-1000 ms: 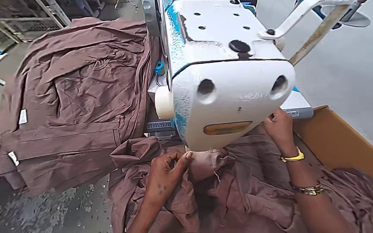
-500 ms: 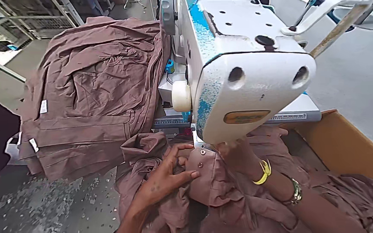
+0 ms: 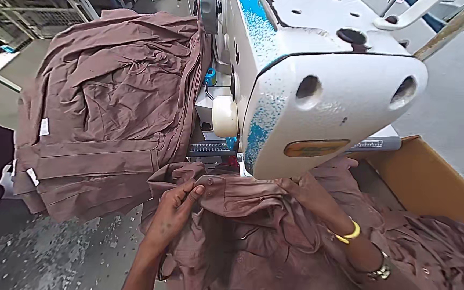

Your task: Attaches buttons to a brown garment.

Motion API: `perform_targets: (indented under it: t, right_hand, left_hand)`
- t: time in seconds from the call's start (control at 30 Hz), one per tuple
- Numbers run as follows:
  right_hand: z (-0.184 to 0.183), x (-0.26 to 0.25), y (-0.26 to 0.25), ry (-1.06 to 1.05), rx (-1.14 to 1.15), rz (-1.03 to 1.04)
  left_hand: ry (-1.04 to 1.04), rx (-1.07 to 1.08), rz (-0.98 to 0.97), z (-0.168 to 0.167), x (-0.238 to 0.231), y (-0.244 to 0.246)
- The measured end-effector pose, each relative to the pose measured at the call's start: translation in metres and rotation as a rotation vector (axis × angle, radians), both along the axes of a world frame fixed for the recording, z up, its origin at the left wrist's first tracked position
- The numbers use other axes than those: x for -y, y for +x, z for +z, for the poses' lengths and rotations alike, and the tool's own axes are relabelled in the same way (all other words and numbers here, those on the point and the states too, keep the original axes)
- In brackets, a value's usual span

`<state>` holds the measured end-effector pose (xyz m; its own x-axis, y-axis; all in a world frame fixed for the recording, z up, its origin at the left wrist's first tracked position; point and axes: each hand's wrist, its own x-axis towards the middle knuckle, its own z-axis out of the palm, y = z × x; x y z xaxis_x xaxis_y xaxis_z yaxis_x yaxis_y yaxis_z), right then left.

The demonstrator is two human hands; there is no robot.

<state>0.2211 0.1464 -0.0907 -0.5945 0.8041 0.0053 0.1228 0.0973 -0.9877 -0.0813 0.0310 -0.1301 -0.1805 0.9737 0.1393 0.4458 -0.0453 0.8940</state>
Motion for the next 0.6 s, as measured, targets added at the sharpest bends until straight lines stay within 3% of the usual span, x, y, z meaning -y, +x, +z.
perform_targets:
  t: [0.1, 0.33, 0.4, 0.5, 0.6]
  right_hand:
    - [0.005, -0.012, -0.013, 0.039, 0.025, -0.136]
    - [0.002, -0.022, -0.009, 0.055, 0.024, -0.127]
    - [0.003, -0.031, 0.002, 0.26, 0.229, -0.164]
    - [0.004, -0.06, 0.031, 0.627, 0.613, -0.484]
    - [-0.008, -0.1, 0.075, 0.763, 0.805, -0.703]
  left_hand:
    - [-0.107, 0.128, 0.074, 0.003, -0.006, 0.008]
    - [-0.108, 0.029, 0.089, 0.009, -0.012, 0.014]
    - [-0.109, 0.035, 0.086, 0.007, -0.012, 0.014]
    - [-0.097, 0.056, 0.076, 0.004, -0.01, 0.014]
    - [-0.073, 0.083, 0.075, 0.004, -0.01, 0.015]
